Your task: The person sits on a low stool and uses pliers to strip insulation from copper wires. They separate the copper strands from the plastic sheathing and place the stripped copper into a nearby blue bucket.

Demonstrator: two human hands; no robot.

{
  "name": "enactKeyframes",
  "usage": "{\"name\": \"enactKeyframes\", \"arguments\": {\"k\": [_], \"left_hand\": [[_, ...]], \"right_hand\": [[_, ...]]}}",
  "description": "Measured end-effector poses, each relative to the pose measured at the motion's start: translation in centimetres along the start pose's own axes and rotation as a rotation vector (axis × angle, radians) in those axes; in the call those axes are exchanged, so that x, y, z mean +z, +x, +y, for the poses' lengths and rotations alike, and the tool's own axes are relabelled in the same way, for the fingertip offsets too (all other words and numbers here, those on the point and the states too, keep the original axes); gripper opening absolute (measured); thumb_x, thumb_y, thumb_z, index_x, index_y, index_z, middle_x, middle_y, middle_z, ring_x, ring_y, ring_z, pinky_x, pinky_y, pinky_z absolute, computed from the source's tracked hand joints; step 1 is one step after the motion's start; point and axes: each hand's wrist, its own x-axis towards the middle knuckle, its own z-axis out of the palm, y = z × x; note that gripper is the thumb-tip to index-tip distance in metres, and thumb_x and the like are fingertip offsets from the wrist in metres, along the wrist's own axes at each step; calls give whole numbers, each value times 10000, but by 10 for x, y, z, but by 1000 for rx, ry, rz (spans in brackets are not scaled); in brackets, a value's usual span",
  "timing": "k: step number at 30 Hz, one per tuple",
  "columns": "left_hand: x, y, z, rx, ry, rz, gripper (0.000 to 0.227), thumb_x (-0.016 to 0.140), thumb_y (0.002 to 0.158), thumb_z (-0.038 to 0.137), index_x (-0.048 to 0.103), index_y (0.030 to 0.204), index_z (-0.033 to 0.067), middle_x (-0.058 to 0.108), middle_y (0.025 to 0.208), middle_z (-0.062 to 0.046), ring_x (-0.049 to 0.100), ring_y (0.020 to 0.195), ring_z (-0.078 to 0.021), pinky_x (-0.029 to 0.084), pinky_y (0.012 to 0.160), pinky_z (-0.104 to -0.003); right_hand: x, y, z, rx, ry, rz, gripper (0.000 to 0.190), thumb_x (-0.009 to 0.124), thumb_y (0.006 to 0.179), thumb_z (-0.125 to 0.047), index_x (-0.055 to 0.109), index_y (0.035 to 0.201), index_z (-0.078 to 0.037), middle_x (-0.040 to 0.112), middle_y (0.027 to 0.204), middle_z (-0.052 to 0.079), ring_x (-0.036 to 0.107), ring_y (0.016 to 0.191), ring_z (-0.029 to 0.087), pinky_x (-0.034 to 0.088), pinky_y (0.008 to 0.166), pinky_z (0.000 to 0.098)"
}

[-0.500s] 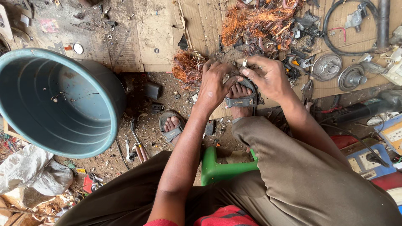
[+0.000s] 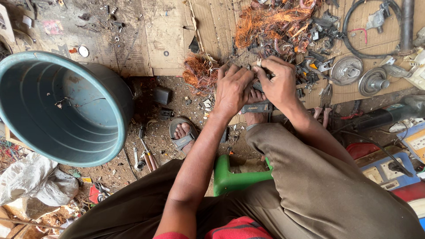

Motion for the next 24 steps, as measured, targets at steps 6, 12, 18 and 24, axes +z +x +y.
{"name": "enactKeyframes", "arguments": {"k": [6,12,18,24], "left_hand": [[7,-13,0,112,89,45,482,771,786,498,647,1039,107,633,954,-29,586,967,-247,375,982,-521],[22,-19,-17,84,-44,52,294,793,850,344,675,1007,125,651,941,-13,579,966,-232,368,990,-484],[32,-18,-29,-269,-336,-10,91,783,899,139,700,934,130,670,863,-13,611,898,-186,309,1099,-513],[8,-17,-14,-129,-128,-60,489,846,791,247,659,1221,107,671,1192,-160,521,1235,-329,201,1131,-600]], "right_hand": [[8,-12,21,275,149,9,30,760,969,15,742,968,39,721,861,114,648,756,129,500,640,272],[7,-21,32,317,406,65,29,742,958,17,742,933,30,693,815,89,611,701,99,472,607,241],[2,-25,22,-64,117,123,38,726,982,22,738,1017,13,742,980,128,677,773,186,536,651,298],[4,-22,18,-199,5,61,194,722,961,83,744,1138,6,692,1137,124,721,978,244,626,823,338]]}}
